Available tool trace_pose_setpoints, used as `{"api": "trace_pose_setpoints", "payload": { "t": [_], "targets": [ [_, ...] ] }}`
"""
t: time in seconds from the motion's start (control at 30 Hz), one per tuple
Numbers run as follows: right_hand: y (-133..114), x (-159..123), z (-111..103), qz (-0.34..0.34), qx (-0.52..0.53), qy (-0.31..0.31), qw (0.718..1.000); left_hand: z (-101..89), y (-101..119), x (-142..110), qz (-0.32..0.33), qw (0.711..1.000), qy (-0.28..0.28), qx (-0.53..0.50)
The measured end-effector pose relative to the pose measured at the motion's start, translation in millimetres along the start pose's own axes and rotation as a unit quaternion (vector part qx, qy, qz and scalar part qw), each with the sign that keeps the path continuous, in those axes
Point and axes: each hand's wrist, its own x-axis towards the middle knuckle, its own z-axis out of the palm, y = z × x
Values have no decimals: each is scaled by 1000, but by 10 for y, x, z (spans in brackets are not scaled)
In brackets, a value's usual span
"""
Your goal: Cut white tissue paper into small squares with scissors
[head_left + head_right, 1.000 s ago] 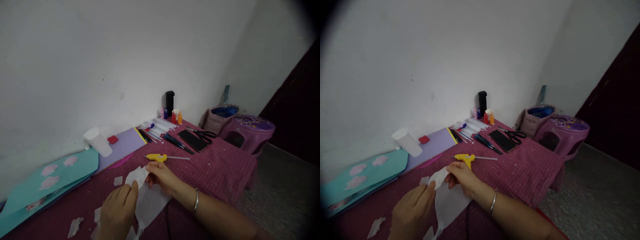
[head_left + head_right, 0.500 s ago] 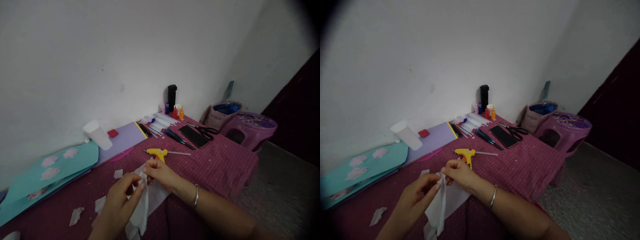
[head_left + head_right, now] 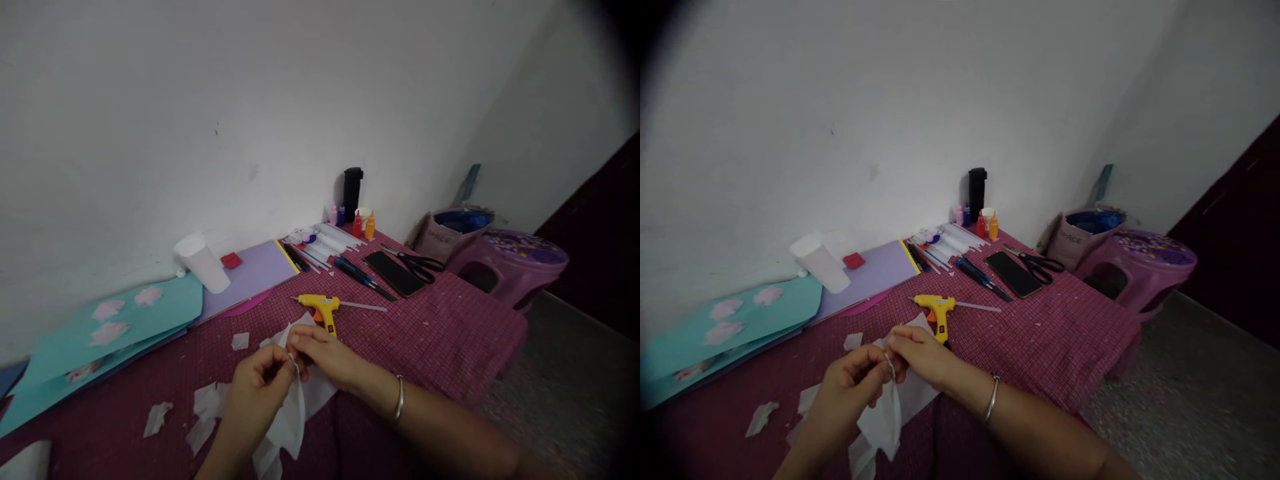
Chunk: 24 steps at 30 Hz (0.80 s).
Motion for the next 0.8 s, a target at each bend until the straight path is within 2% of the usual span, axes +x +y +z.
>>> {"api": "trace_pose_setpoints", "payload": {
  "t": [0.27, 0.47, 0.8],
  "targets": [
    [-8, 15, -33, -4, -57, -32, 998, -45, -110, 50, -47, 995, -13, -86],
    [-34, -23, -3, -37, -93, -30, 994, -30, -132, 38, -45, 993, 4, -112],
    [-58, -19, -3, -28, -82, -25, 996, -25, -93, 28, -49, 983, 7, -175]
  ]
}}
